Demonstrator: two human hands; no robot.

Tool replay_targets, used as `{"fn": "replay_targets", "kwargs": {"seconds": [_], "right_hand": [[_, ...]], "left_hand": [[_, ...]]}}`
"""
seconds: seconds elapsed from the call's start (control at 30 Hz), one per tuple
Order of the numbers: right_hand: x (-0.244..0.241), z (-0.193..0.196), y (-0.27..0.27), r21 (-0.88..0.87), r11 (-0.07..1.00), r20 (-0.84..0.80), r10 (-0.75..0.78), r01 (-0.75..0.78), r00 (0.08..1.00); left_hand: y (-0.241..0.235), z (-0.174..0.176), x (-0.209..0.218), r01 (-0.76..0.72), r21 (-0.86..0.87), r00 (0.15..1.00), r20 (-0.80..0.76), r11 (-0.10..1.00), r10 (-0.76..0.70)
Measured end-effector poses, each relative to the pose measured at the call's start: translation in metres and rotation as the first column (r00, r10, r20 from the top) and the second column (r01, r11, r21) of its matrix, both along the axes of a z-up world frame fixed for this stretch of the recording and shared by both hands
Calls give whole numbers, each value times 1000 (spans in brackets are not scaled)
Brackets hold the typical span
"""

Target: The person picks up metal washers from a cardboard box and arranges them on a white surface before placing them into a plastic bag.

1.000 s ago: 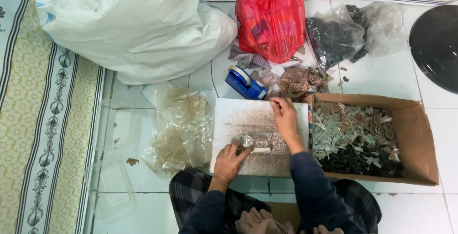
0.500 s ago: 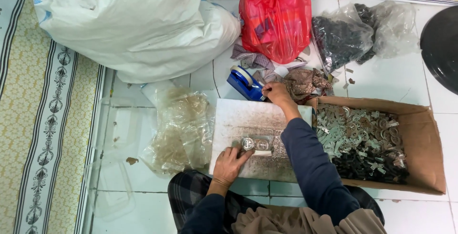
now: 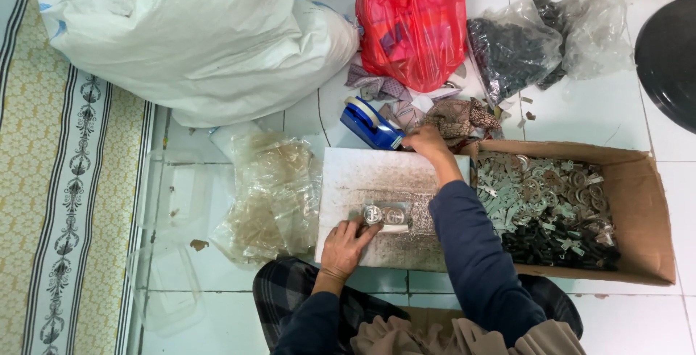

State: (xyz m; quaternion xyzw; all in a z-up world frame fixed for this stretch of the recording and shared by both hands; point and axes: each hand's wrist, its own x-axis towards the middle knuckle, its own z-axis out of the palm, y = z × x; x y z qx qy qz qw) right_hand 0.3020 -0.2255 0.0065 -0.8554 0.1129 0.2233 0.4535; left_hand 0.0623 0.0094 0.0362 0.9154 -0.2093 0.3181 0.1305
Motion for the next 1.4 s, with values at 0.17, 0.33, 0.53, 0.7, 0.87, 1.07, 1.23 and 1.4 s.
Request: {"fn": "replay_targets", "kwargs": {"seconds": [0.17, 0.33, 0.53, 0.7, 0.87, 1.07, 1.23, 1.4], "right_hand": [[13, -41, 7, -274, 956, -42, 100, -108, 994], [22, -91, -4, -378, 924, 45, 82, -59, 996], [8, -73, -16, -162, 945, 212, -247, 283, 946], [-72, 44, 0, 535, 762, 91, -481, 364, 872], [-179, 65, 21, 507, 819, 3, -313, 268, 950], [-231, 30, 37, 290, 916, 42, -303, 278, 952], [-229, 0, 38, 78, 963, 147, -266, 257, 953], [-243, 19, 50, -28, 960, 397, -244, 277, 885]], "left_hand": [[0, 0, 0, 4, 3, 1000, -12, 1000, -4], [0, -6, -3, 0, 4, 1000, -15, 1000, 0], [1, -8, -3, -2, -3, 1000, -25, 1000, 2], [2, -14, -4, -15, 24, 1000, -9, 1000, 15], [2, -24, -7, -27, 17, 1000, -11, 1000, 27], [1, -28, -8, -31, 13, 1000, 7, 999, 30], [1, -28, -7, -33, -8, 999, 30, 999, 33], [2, -25, -8, -35, -18, 998, 46, 999, 36]]}}
